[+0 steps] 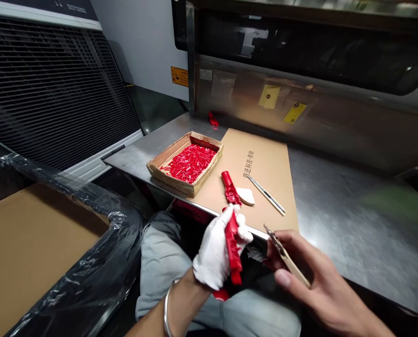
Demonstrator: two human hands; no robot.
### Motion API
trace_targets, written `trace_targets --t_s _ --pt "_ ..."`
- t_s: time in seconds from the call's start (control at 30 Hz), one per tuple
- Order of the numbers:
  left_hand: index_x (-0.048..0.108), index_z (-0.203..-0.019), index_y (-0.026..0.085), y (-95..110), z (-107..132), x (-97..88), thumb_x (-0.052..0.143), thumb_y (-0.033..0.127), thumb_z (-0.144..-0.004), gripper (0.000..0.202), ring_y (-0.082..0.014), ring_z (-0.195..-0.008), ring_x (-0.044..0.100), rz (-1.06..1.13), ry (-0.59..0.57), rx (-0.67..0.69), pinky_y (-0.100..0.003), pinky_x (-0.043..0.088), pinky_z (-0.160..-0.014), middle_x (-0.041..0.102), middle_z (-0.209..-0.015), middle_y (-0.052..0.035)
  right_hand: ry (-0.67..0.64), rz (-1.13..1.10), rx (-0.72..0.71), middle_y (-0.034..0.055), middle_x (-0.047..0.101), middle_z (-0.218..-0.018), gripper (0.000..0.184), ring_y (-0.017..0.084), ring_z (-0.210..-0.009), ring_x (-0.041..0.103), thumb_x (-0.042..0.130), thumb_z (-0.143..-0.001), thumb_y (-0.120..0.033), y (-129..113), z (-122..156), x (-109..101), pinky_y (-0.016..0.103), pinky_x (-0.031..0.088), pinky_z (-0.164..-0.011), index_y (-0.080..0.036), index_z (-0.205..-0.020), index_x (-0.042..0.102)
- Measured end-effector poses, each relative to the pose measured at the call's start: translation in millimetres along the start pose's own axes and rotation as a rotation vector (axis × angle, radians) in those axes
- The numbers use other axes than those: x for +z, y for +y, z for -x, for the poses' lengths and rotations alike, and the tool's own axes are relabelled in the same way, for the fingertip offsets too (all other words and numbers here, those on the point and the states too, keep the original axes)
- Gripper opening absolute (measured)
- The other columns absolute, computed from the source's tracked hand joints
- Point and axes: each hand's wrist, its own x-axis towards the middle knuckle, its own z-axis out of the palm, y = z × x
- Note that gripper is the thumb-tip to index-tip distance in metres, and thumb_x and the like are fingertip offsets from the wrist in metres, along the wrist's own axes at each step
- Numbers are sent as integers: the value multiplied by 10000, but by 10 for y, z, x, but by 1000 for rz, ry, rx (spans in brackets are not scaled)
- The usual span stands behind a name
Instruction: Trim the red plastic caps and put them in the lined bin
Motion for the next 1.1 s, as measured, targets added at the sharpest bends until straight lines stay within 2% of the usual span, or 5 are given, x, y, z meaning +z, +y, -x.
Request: trace_targets --t_s 0.13,0.33,0.6,0.77,1.1 --pt "584 -1013 135 222 86 -35 437 255 -1017 190 -55 -526 460 128 -58 -117 -195 424 -559 532 -769 0 -86 261 -124 66 613 -1156 470 194 -949 649 616 -932 -349 -96 51 -140 292 583 -775 -297 -1361 431" --pt "631 -1010 155 215 189 39 550 274 -969 150 -47 -516 448 22 7 -124 -187 426 -554 523 -760 13 -99 502 -244 107 591 -1200 515 246 -1005 607 616 -917 -408 -222 18 -71 352 587 -746 -257 -1389 474" --pt "633 -1113 185 159 242 -12 679 307 -888 260 -63 -581 511 -204 -31 63 -218 465 -614 570 -827 12 57 748 -383 125 642 -918 427 265 -753 606 513 -931 -496 -436 -128 -2 389 525 -552 -200 -1218 627" --pt "602 -1152 211 155 278 31 659 367 -900 302 -65 -601 526 -393 -3 147 -207 455 -608 564 -834 23 84 846 -431 122 643 -859 391 253 -702 610 474 -939 -471 -516 -180 -3 400 519 -561 -188 -1128 665" --pt "573 -1084 179 165 236 27 634 298 -922 210 -52 -544 490 -339 -13 -74 -161 384 -505 530 -796 25 -17 852 -472 84 592 -738 258 228 -651 597 439 -977 -284 -476 -222 -51 376 512 -554 -156 -984 662"
